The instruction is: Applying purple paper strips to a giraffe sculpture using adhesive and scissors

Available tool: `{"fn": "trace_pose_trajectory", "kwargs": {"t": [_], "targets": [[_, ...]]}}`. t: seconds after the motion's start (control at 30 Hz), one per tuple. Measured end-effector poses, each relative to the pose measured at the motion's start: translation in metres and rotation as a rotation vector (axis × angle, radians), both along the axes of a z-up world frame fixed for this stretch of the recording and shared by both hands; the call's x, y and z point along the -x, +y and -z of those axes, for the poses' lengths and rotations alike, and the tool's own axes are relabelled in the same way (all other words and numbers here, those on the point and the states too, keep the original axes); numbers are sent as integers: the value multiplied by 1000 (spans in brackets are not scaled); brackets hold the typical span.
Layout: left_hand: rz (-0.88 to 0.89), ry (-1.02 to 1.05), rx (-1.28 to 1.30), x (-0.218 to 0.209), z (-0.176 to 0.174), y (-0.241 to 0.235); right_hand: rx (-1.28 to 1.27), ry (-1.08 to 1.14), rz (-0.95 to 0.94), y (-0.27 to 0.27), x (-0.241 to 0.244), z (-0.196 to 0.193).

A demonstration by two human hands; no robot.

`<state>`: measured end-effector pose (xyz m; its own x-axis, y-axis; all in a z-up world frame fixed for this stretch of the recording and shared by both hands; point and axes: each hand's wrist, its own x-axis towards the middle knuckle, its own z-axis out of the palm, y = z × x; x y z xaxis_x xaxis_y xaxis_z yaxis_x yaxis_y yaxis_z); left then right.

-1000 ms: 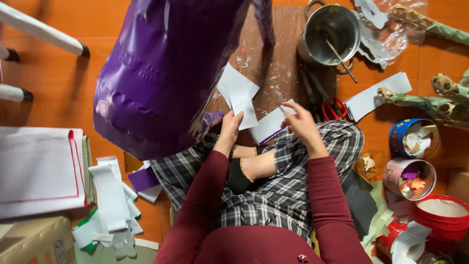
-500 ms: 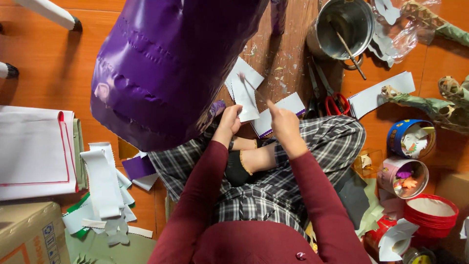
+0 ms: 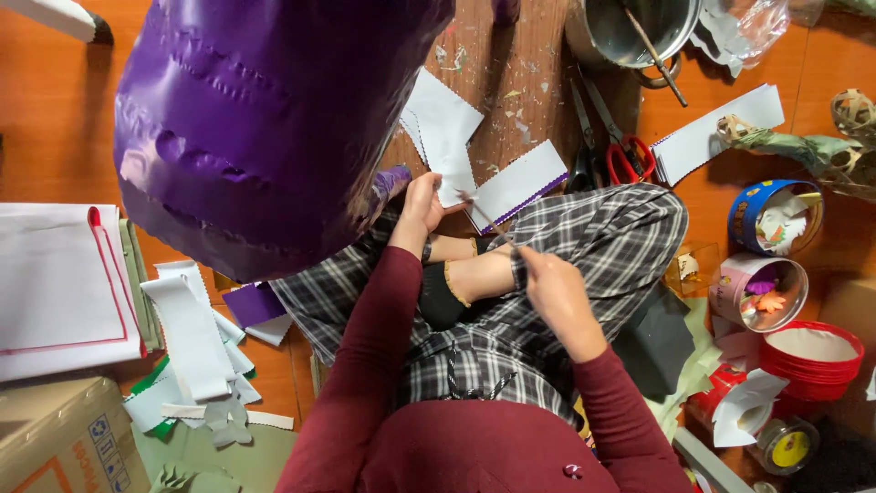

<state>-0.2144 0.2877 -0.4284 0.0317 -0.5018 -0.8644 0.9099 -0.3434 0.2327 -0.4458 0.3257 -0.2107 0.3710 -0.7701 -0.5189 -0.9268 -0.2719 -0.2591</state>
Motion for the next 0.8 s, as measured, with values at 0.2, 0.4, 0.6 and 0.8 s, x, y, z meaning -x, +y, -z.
{"fn": "trace_pose_trajectory", "kwargs": {"t": [0.2, 0.4, 0.6, 0.8], "targets": [[18, -19, 17, -1, 38, 4, 149, -1, 25, -32, -11, -11], [12, -36, 11, 0, 38, 9, 416, -119, -108, -72, -62, 38], [7, -53, -5, -3, 63, 11, 470, -182, -131, -77, -75, 61], [14, -49, -2, -2, 30, 8, 601, -47, -133, -83, -65, 68]]}}
